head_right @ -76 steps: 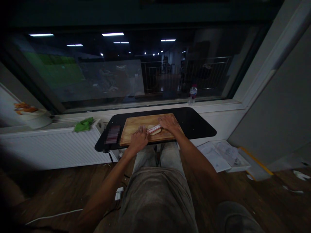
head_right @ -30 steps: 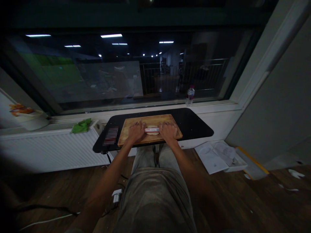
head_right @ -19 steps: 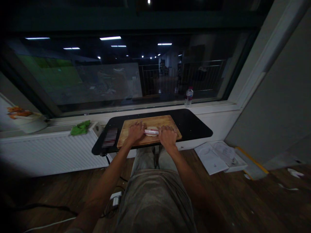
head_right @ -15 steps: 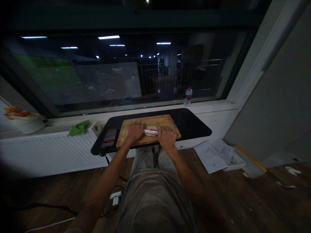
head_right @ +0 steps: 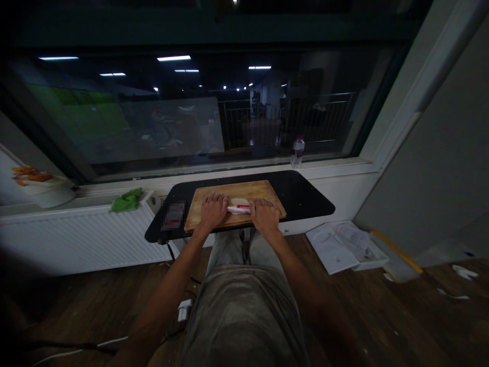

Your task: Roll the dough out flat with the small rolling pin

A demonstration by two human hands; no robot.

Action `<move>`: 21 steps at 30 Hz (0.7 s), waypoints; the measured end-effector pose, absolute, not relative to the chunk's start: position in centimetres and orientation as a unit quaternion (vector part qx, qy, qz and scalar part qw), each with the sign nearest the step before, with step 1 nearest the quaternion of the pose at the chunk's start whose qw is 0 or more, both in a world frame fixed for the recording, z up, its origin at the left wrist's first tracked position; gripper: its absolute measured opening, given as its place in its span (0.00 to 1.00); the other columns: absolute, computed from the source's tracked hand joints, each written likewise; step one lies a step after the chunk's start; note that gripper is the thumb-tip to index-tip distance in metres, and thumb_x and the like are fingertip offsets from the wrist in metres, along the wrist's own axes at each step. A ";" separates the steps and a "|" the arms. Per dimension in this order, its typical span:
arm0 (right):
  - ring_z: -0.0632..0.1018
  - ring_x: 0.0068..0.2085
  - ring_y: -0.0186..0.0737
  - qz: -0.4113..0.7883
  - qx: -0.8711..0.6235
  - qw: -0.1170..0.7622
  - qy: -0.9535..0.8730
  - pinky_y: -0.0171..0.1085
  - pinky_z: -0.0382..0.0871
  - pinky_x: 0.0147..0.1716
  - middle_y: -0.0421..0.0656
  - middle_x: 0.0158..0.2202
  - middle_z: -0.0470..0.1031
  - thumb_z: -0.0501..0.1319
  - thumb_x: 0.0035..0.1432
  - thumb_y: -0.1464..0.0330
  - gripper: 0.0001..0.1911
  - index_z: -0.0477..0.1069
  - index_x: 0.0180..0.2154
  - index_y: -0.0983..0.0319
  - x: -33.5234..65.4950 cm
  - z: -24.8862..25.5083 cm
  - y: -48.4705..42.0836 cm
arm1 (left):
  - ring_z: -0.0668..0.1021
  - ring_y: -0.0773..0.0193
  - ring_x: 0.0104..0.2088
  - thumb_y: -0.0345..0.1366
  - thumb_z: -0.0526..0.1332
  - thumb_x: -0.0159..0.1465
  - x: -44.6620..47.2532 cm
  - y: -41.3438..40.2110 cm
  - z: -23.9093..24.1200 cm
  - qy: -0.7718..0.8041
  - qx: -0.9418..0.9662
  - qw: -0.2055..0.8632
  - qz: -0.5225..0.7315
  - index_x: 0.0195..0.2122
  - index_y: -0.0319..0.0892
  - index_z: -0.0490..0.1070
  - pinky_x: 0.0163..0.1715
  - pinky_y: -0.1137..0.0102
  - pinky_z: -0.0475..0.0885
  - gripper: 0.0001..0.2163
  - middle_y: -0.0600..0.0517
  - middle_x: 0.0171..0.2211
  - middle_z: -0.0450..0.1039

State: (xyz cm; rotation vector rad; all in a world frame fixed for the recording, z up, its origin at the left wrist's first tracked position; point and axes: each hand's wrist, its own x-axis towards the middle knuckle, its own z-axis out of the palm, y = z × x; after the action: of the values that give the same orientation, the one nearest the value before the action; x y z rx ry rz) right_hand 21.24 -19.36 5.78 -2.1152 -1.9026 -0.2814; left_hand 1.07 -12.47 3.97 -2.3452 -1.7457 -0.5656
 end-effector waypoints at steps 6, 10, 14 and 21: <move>0.83 0.58 0.54 -0.121 -0.710 0.179 -0.671 0.44 0.71 0.58 0.56 0.59 0.85 0.45 0.86 0.58 0.29 0.82 0.59 0.63 21.6 4.8 -19.0 | 0.73 0.42 0.75 0.42 0.47 0.84 0.8 -13.5 3.0 -0.573 -0.780 0.101 -0.231 0.63 0.40 0.80 0.76 0.46 0.64 0.23 0.38 0.68 0.79; 0.80 0.64 0.57 -0.138 -0.671 0.215 -0.696 0.50 0.67 0.66 0.58 0.66 0.81 0.46 0.86 0.58 0.29 0.78 0.67 0.64 22.5 3.3 -19.5 | 0.71 0.41 0.76 0.42 0.49 0.84 0.4 -14.2 2.1 -0.558 -0.780 0.106 -0.263 0.67 0.40 0.78 0.77 0.44 0.63 0.23 0.37 0.69 0.78; 0.74 0.69 0.56 -0.123 -0.564 0.241 -0.780 0.56 0.61 0.71 0.52 0.71 0.78 0.53 0.83 0.56 0.28 0.71 0.75 0.58 24.5 2.6 -19.7 | 0.71 0.38 0.76 0.43 0.48 0.84 0.0 -14.7 0.8 -0.549 -0.782 0.078 -0.286 0.69 0.40 0.75 0.77 0.38 0.61 0.23 0.36 0.69 0.77; 0.75 0.64 0.58 -0.105 -0.534 0.213 -0.811 0.55 0.63 0.66 0.52 0.65 0.83 0.56 0.82 0.62 0.25 0.74 0.73 0.55 26.9 3.9 -17.8 | 0.68 0.47 0.79 0.46 0.46 0.84 -1.2 -12.5 -0.5 -0.511 -0.713 -0.076 -0.475 0.76 0.40 0.66 0.80 0.46 0.61 0.26 0.36 0.76 0.69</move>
State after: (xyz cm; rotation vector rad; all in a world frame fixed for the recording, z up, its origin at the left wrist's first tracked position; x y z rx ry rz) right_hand 26.90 -17.81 3.91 -1.4838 -2.2527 -0.2903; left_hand -1.21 -12.54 -0.49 -2.3554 -1.6867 -1.5675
